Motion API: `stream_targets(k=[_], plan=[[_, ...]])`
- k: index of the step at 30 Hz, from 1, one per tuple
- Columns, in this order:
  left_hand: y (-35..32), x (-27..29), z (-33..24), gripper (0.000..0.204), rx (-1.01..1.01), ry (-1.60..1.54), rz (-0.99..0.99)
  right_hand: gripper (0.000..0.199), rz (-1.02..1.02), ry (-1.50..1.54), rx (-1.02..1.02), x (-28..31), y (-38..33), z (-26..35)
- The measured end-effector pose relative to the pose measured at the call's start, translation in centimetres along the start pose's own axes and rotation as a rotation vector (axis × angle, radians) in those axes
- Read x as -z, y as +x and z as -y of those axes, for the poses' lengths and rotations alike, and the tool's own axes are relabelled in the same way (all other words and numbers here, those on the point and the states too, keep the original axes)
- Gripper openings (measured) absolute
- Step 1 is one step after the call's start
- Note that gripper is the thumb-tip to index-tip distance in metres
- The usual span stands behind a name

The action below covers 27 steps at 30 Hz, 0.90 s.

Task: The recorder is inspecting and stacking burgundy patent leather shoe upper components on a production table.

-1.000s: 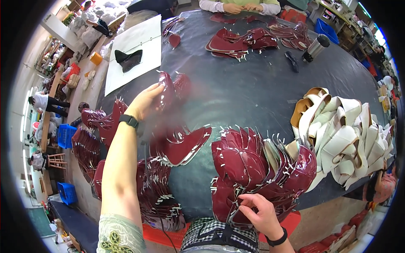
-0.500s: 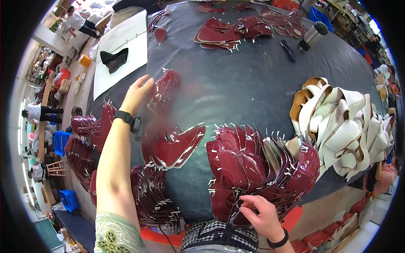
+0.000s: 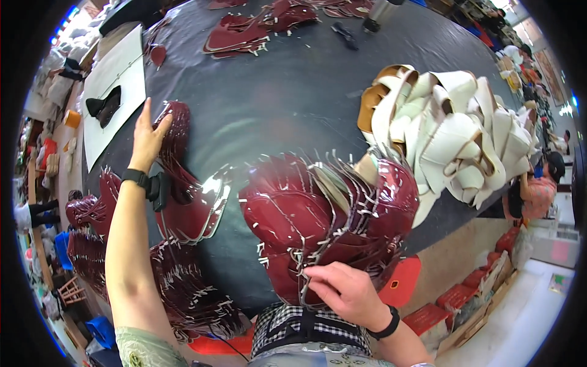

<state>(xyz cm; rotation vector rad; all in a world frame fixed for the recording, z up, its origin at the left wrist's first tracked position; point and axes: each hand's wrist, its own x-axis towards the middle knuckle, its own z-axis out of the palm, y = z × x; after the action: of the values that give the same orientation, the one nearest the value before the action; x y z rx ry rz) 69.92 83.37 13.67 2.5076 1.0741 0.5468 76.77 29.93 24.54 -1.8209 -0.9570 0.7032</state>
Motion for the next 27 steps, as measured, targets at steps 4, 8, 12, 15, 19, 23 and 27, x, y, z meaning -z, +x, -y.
stream_targets(k=[4, 8, 12, 15, 19, 23, 27], plan=[[-4.5, 3.7, -10.7, 0.042, 0.157, -0.607, 0.373, 0.023, -0.284, -0.066, -0.102, 2.5, -0.8, -0.6], [-13.1, 6.4, -20.7, 0.028, 0.042, -0.814, 0.704, 0.015, -0.657, 0.035, -0.226, 5.2, -3.1, -1.8], [-23.2, 6.5, -26.5, 0.037, 0.197, -1.038, 0.990, 0.047, -0.791, 0.077, -0.294, 8.0, -3.4, -5.1], [-27.8, 4.6, -28.3, 0.042, -0.135, -0.822, 0.869, 0.064, -0.669, -0.197, -0.289, 7.8, -1.9, -3.6], [-28.1, 9.4, -32.6, 0.040, -0.055, -0.938, 0.776, 0.058, -0.697, -0.482, -0.146, 7.5, -1.9, -3.8], [-27.8, 17.2, -35.7, 0.025, 0.025, -1.955, 0.524, 0.038, -0.655, -0.248, -0.136, 8.0, -1.9, -4.7], [-28.5, 22.3, -37.6, 0.055, -0.401, -2.206, 0.775, 0.025, -0.496, 0.359, -0.145, 7.5, -1.5, -4.2]])
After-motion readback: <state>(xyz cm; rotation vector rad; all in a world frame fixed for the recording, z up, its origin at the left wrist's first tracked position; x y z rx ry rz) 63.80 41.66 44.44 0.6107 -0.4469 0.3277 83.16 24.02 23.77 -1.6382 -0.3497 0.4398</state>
